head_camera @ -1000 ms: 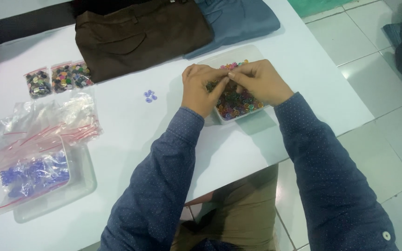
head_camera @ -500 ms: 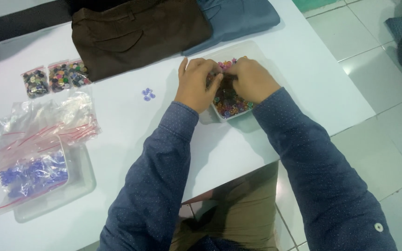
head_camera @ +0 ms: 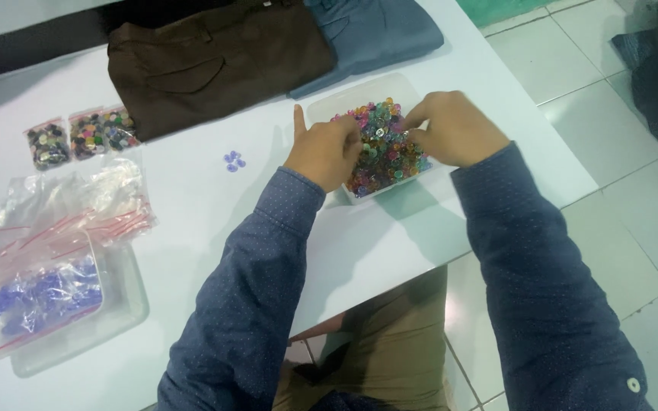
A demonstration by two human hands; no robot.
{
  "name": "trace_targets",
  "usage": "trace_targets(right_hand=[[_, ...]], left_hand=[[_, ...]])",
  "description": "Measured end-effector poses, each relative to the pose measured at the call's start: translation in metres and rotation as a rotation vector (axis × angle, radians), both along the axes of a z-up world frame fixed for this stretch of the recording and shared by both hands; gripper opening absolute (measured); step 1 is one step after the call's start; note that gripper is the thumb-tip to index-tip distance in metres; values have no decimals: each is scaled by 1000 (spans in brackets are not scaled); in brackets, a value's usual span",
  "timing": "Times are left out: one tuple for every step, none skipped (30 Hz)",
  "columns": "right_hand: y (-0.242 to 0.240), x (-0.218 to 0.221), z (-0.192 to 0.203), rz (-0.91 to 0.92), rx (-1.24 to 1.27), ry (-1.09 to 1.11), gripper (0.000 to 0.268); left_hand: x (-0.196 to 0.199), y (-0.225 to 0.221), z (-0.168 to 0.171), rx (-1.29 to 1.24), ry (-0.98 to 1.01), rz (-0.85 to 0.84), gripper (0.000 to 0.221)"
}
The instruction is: Sorting small colorful buttons from a container and placing them into small plastic bags
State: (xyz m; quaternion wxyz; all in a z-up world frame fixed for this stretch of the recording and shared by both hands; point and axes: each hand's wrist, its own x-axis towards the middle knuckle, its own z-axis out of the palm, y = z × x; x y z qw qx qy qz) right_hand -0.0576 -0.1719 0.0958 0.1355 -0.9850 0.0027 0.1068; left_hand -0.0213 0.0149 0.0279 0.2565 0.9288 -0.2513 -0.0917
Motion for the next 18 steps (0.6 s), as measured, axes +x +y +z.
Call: trace_targets(right_hand=[[2, 4, -5, -3, 3, -3, 26], [4, 8, -10, -1, -25, -7, 25], [7, 12, -17, 3, -51, -6, 25], [9, 17, -23, 2, -47, -5, 25], [11, 22, -29, 10, -58, -26, 22], [13, 28, -34, 18, -69, -47, 20], [14, 32, -40, 16, -66, -48, 20], [15, 35, -46, 33, -96, -73, 18], [17, 39, -53, 52, -127, -96, 17], [17, 40, -60, 51, -126, -96, 17], [17, 41, -67, 69, -139, -127, 19], [17, 43, -74, 88, -152, -157, 23], [16, 45, -74, 93, -153, -156, 23], [16, 46, -75, 97, -159, -162, 23], [14, 47, -76, 98, -165, -165, 23], [13, 46, -77, 100, -167, -162, 23], [12, 45, -76, 101, -160, -181, 25], [10, 45, -75, 102, -152, -200, 27]], left_hand=[[2, 0, -2, 3, -3, -3, 9], [4, -1, -5, -53, -52, 7, 8], [4, 0, -8, -107, -97, 18, 7], [5, 0, -12, -103, -96, 17, 7], [6, -1, -15, -143, -123, 25, 6], [7, -1, -18, -183, -150, 32, 7], [8, 0, -21, -180, -152, 30, 7], [10, 0, -23, -201, -156, 40, 6], [11, 1, -26, -222, -159, 51, 5], [11, 0, -27, -221, -159, 50, 5], [11, 0, -28, -240, -165, 51, 7], [11, 0, -29, -259, -172, 52, 10], [12, 0, -30, -261, -171, 58, 10], [13, 0, -31, -248, -172, 62, 12], [14, 0, -33, -235, -171, 63, 13], [13, 0, -34, -238, -168, 66, 13], [14, 0, -34, -252, -173, 80, 13], [14, -1, -34, -267, -177, 93, 13]])
